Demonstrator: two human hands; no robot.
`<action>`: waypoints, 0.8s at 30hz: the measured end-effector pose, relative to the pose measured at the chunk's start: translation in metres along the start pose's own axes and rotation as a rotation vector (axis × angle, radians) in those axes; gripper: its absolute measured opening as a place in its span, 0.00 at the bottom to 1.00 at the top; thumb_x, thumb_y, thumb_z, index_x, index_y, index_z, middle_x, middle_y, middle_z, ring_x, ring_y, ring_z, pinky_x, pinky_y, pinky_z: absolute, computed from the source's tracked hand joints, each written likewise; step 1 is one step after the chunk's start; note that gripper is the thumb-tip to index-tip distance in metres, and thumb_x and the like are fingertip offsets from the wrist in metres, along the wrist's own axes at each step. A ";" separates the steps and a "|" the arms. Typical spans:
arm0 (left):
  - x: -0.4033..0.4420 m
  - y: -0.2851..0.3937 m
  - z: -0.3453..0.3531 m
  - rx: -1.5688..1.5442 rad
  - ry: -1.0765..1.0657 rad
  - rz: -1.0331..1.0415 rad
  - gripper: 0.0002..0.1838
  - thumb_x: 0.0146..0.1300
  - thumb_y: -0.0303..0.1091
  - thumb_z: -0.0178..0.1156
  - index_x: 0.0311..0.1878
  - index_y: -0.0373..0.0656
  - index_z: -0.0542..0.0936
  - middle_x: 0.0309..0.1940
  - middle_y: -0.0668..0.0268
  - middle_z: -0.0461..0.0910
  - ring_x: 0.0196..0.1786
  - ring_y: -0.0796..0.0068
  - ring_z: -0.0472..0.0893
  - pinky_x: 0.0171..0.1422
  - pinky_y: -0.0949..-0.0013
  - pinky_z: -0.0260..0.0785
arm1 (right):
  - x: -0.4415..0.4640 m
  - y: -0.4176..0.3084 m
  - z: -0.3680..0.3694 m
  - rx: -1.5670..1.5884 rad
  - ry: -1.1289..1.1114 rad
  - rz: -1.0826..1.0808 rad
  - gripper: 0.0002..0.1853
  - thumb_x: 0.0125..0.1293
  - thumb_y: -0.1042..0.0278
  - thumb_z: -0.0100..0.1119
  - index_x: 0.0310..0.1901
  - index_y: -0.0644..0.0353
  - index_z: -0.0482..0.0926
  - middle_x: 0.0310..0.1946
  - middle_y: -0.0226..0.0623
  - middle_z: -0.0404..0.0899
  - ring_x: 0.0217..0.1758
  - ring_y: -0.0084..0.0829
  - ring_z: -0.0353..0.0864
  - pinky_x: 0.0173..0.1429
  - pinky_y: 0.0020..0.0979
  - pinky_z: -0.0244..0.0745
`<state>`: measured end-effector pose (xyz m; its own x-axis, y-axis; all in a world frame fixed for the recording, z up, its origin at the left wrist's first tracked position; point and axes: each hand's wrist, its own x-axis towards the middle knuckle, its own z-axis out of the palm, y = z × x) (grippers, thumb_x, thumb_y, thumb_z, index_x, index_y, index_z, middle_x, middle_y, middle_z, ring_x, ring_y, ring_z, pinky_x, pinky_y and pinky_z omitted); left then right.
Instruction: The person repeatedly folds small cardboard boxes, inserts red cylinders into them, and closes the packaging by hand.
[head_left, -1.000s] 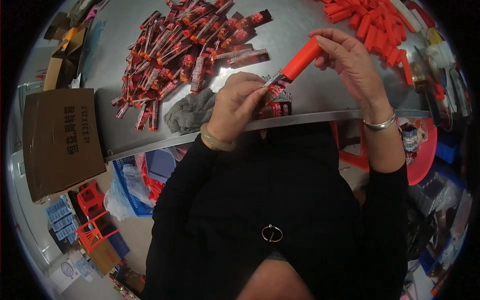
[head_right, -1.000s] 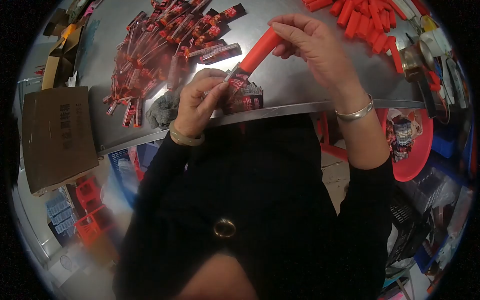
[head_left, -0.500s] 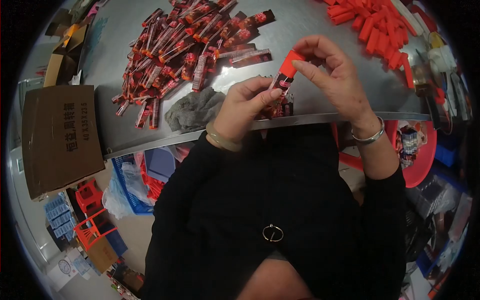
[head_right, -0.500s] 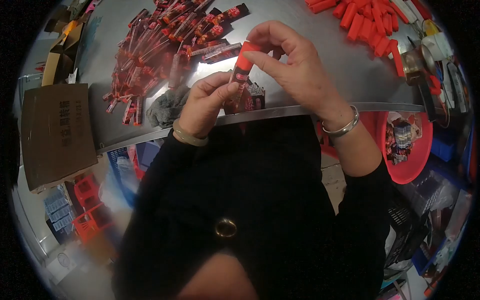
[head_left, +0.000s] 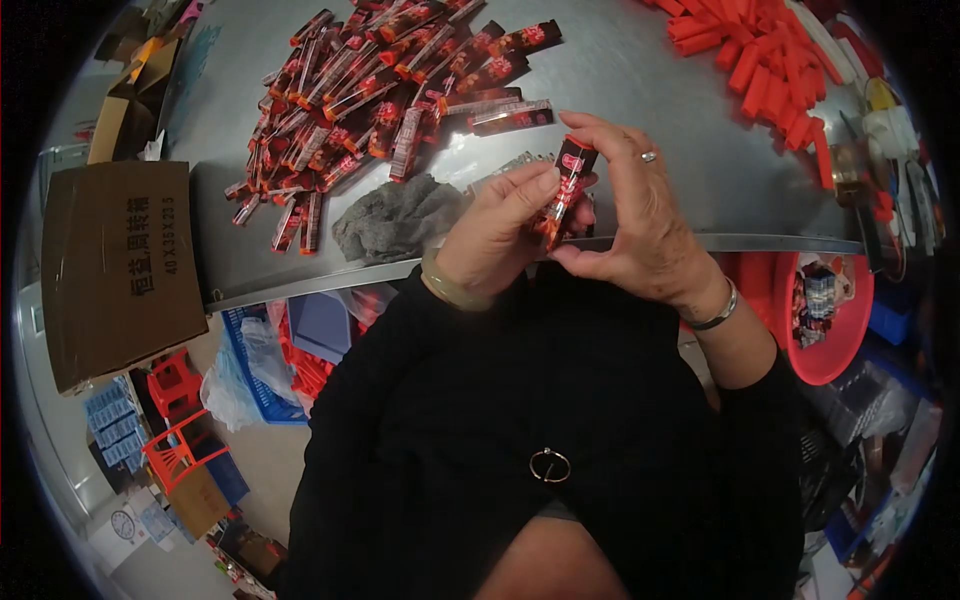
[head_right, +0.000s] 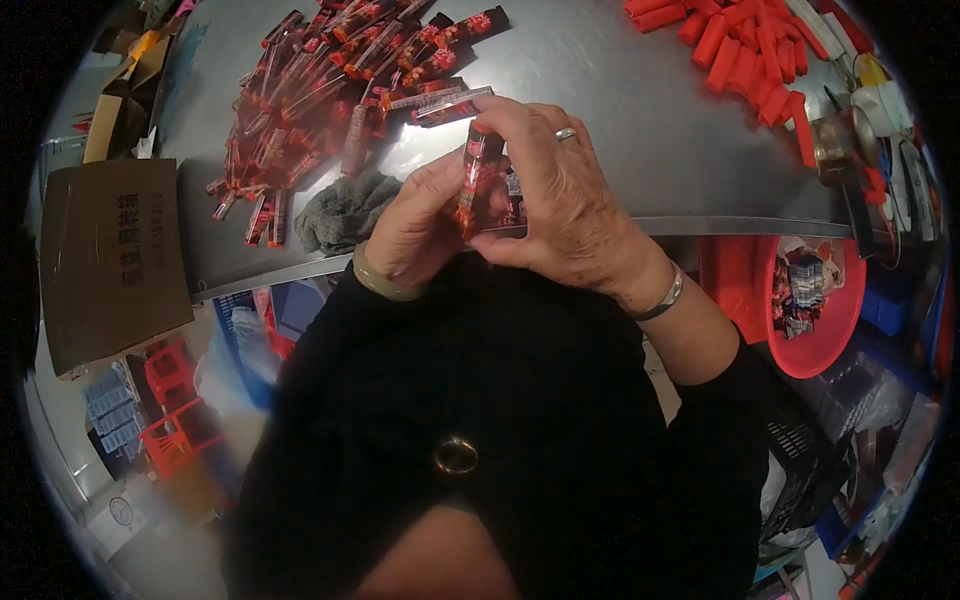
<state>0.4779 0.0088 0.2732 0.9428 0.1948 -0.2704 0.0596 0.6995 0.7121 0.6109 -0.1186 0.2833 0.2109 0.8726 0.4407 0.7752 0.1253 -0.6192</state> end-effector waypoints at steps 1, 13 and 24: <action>0.000 0.000 -0.001 0.018 -0.033 0.007 0.19 0.73 0.46 0.53 0.54 0.39 0.76 0.37 0.66 0.80 0.38 0.80 0.78 0.41 0.77 0.72 | 0.000 0.000 0.000 0.008 -0.003 -0.009 0.49 0.40 0.66 0.77 0.65 0.62 0.60 0.63 0.44 0.67 0.65 0.44 0.68 0.71 0.45 0.55; -0.001 -0.010 -0.003 -0.079 -0.110 0.041 0.21 0.75 0.49 0.47 0.52 0.40 0.75 0.37 0.65 0.78 0.39 0.79 0.76 0.44 0.75 0.70 | -0.003 0.000 0.004 -0.010 0.021 -0.085 0.47 0.39 0.69 0.76 0.64 0.60 0.61 0.65 0.45 0.65 0.66 0.43 0.66 0.71 0.43 0.57; -0.006 -0.002 0.001 -0.056 -0.111 0.040 0.20 0.74 0.46 0.51 0.54 0.37 0.75 0.37 0.64 0.78 0.37 0.78 0.76 0.44 0.76 0.70 | -0.005 -0.001 0.004 0.029 0.058 -0.100 0.55 0.36 0.64 0.81 0.68 0.60 0.57 0.67 0.45 0.62 0.68 0.44 0.65 0.71 0.42 0.57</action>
<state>0.4721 0.0058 0.2738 0.9747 0.1482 -0.1675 0.0062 0.7306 0.6827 0.6068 -0.1214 0.2789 0.1679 0.8264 0.5375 0.7769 0.2247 -0.5882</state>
